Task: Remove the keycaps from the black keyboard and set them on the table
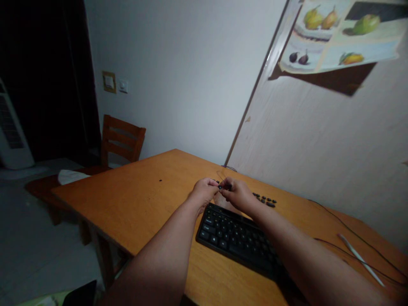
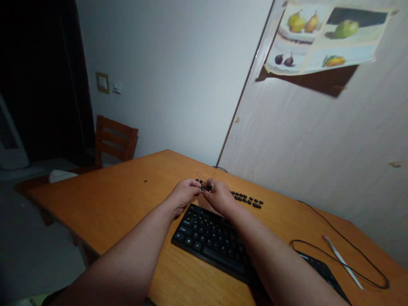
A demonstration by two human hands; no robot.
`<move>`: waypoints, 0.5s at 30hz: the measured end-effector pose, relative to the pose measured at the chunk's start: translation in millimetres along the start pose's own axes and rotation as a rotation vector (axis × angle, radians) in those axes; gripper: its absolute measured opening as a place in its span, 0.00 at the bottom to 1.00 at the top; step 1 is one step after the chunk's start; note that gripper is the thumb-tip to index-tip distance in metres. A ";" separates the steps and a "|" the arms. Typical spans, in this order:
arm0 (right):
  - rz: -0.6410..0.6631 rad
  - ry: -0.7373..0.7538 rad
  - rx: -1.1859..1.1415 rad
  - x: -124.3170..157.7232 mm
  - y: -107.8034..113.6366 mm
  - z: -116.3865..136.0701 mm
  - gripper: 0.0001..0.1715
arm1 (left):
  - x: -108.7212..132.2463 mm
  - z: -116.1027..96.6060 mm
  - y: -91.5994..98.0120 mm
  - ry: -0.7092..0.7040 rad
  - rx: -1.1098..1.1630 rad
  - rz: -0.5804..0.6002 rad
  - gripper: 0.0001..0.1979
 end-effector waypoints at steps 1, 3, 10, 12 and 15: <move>-0.022 0.030 0.037 2.0 2.1 4.2 0.06 | 0.5 -0.3 -0.9 0.006 0.018 0.006 0.06; -0.064 0.083 0.085 5.9 5.8 11.6 0.07 | 1.6 -0.4 -2.6 0.020 0.051 0.019 0.07; -0.094 0.108 0.102 9.5 6.2 15.3 0.08 | 2.9 0.7 -3.0 0.042 0.129 0.014 0.06; -0.086 0.104 0.105 9.4 4.8 15.6 0.08 | 2.5 1.6 -3.0 0.042 0.146 0.004 0.06; -0.060 0.071 0.104 6.7 1.9 13.4 0.08 | 1.3 5.1 -3.5 0.050 0.162 0.000 0.06</move>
Point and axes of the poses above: each hand's wrist, its own x-axis away from the middle knuckle, its own y-axis out of the back of the hand, z = x × y, the point moved 10 cm from there along -x, towards the middle knuckle, and after that the axes turned 13 degrees about -y, right-handed, at the moved point
